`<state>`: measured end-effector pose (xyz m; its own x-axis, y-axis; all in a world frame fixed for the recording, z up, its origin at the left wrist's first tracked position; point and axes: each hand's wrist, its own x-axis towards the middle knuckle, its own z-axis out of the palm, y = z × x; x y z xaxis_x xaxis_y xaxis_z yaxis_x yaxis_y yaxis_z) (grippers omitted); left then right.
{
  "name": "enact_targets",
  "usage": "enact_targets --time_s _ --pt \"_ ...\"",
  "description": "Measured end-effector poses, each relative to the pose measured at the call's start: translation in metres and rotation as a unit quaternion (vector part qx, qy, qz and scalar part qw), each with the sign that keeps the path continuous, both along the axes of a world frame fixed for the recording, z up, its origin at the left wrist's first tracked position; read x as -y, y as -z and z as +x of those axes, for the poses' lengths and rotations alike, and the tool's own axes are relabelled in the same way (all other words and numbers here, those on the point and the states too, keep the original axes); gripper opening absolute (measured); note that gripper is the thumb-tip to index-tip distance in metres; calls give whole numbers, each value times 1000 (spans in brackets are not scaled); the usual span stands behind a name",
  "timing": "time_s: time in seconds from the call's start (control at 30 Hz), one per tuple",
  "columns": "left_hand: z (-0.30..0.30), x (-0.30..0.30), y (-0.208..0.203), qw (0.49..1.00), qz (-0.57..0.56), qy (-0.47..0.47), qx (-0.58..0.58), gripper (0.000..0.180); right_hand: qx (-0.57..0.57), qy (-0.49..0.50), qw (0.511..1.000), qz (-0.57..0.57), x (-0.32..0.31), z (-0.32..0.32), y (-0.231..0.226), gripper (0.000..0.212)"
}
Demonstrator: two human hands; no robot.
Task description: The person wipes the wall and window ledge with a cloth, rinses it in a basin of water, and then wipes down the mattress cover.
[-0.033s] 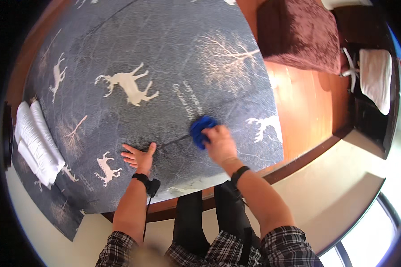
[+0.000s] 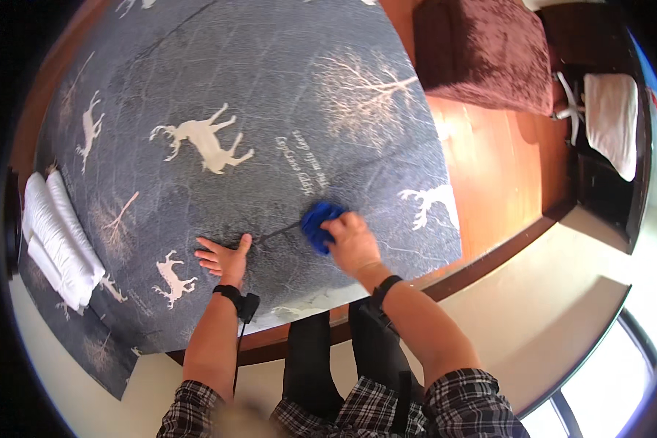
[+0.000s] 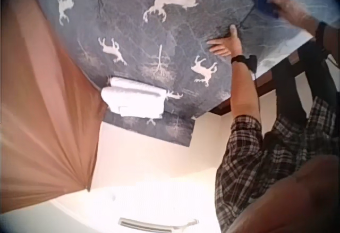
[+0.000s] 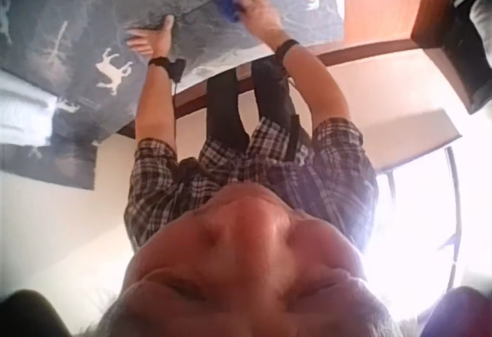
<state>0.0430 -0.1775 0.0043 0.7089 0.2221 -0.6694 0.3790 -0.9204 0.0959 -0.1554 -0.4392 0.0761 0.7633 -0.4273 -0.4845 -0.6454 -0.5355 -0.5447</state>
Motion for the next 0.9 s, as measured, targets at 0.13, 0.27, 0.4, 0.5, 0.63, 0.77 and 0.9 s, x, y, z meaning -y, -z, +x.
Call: enact_targets --time_s 0.13,0.27,0.4,0.5,0.63,0.77,0.9 --pt "0 -3 3 1000 20 10 -4 164 -55 -50 997 7 -25 -46 -4 42" --pt "8 -16 9 999 17 17 23 166 -28 167 975 -147 32 -89 15 43" --pt "2 -4 8 999 22 22 8 165 -59 341 911 -225 107 -101 19 49" --pt "5 -5 3 999 33 28 -4 165 -26 326 923 -204 105 -57 7 54" --pt "3 -2 2 999 40 30 -4 161 3 240 945 -223 52 -10 9 58" --pt "3 -2 4 998 40 47 -14 164 44 139 972 -182 -15 -1 9 39" --pt "7 -10 8 998 48 47 -11 164 14 85 989 -120 -59 -37 3 35"
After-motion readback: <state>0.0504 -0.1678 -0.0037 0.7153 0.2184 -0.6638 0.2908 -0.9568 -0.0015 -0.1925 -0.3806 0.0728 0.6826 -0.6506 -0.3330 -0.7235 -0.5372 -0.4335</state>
